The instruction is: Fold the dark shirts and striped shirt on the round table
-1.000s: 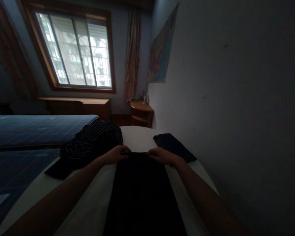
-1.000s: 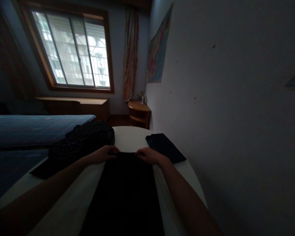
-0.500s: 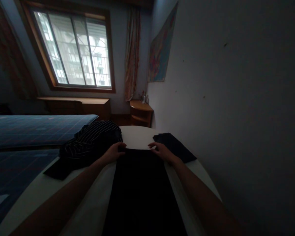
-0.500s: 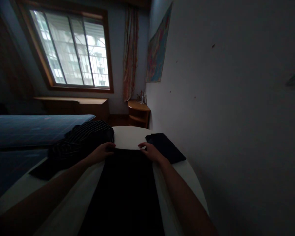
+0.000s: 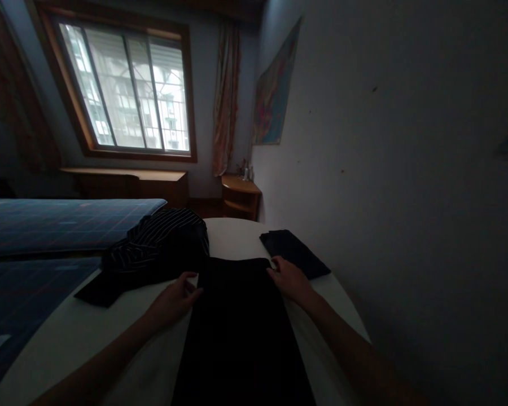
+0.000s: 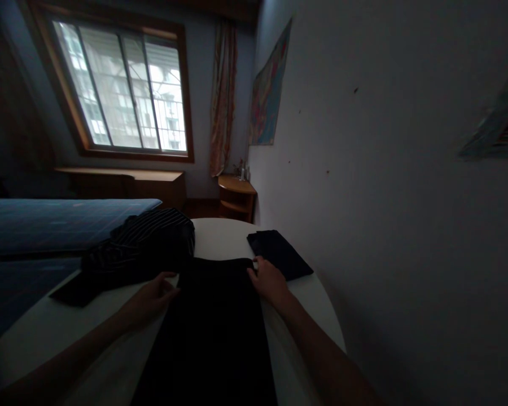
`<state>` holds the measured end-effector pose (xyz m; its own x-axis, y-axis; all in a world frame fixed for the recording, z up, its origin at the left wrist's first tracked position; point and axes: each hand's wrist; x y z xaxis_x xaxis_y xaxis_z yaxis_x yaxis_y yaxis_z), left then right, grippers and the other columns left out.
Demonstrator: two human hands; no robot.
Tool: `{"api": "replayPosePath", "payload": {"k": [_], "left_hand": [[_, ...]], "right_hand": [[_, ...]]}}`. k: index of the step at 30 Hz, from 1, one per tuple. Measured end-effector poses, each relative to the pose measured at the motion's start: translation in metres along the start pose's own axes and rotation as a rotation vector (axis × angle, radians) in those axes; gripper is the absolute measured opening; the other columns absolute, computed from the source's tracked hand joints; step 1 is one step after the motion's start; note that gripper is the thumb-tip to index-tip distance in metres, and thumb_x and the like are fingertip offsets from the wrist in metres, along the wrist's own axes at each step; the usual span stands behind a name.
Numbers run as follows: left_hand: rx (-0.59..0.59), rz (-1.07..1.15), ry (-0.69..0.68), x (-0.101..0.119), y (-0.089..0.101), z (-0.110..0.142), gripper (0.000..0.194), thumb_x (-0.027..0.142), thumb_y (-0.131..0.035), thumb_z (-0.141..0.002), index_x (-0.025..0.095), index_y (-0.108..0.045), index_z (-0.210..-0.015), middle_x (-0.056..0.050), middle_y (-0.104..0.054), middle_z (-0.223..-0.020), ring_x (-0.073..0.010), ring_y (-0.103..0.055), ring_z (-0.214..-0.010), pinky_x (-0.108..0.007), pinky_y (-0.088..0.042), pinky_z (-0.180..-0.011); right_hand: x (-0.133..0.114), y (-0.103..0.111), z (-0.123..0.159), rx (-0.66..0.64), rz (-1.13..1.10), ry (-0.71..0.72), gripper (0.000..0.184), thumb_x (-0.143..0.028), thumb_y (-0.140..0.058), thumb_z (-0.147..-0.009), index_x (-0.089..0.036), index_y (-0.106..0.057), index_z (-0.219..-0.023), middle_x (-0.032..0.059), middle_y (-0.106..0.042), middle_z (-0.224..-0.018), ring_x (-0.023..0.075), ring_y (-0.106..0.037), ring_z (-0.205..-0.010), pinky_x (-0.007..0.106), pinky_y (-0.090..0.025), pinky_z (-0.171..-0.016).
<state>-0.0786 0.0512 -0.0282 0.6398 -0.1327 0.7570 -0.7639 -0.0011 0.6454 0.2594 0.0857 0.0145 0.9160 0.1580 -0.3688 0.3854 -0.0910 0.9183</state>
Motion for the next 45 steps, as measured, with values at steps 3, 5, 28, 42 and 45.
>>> {"api": "replayPosePath", "payload": {"k": [3, 5, 28, 42, 45], "left_hand": [[-0.059, -0.002, 0.014, 0.005, -0.006, 0.011, 0.059, 0.048, -0.056, -0.08, 0.017, -0.045, -0.129, -0.003, -0.069, -0.086, -0.0217, -0.067, -0.072, -0.031, -0.049, -0.066], [-0.068, -0.006, 0.003, 0.009, -0.01, 0.012, 0.056, 0.038, -0.056, -0.079, 0.017, -0.044, -0.13, -0.002, -0.068, -0.087, -0.0208, -0.066, -0.073, -0.031, -0.048, -0.066], [-0.385, 0.088, 0.094, 0.033, 0.019, 0.092, 0.054, 0.056, -0.048, -0.086, 0.021, -0.043, -0.127, 0.004, -0.058, -0.071, -0.0164, -0.054, -0.065, -0.027, -0.039, -0.061], [-0.387, 0.209, 0.163, -0.002, 0.001, 0.137, 0.047, 0.054, -0.058, -0.079, 0.03, -0.051, -0.118, 0.004, -0.055, -0.072, -0.0138, -0.049, -0.062, -0.023, -0.041, -0.057], [-0.467, 0.23, 0.188, -0.007, -0.001, 0.146, 0.049, 0.064, -0.06, -0.076, 0.029, -0.056, -0.111, 0.003, -0.055, -0.069, -0.014, -0.049, -0.061, -0.022, -0.04, -0.053]], "right_hand": [[-0.004, -0.005, 0.017, -0.104, 0.054, 0.052, 0.041, -0.034, -0.054, -0.093, -0.02, -0.06, -0.131, 0.0121, -0.066, -0.121, 0.0255, -0.064, -0.109, 0.035, -0.047, -0.092], [-0.005, -0.012, 0.021, -0.122, 0.072, 0.078, 0.041, -0.023, -0.054, -0.091, -0.019, -0.062, -0.131, 0.0123, -0.064, -0.126, 0.0245, -0.062, -0.114, 0.034, -0.045, -0.097], [-0.012, 0.005, 0.106, -0.112, -0.189, -0.024, 0.042, -0.04, -0.052, -0.092, -0.021, -0.051, -0.13, 0.0074, -0.065, -0.101, 0.0212, -0.064, -0.088, 0.033, -0.048, -0.079], [0.021, 0.006, 0.179, -0.431, -0.525, 0.023, 0.045, -0.051, -0.06, -0.081, -0.028, -0.059, -0.12, -0.0001, -0.059, -0.076, 0.0177, -0.054, -0.07, 0.028, -0.041, -0.064], [0.021, 0.015, 0.187, -0.425, -0.504, -0.05, 0.036, -0.049, -0.063, -0.079, -0.033, -0.065, -0.111, 0.0007, -0.06, -0.077, 0.0195, -0.057, -0.073, 0.029, -0.045, -0.066]]}}
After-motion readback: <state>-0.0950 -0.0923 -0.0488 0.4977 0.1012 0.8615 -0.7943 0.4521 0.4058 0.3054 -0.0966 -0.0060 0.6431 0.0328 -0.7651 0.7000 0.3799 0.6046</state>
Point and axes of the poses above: each hand's wrist, its own z-axis away from the middle knuckle, its own y-axis out of the back of the hand, x = y × z
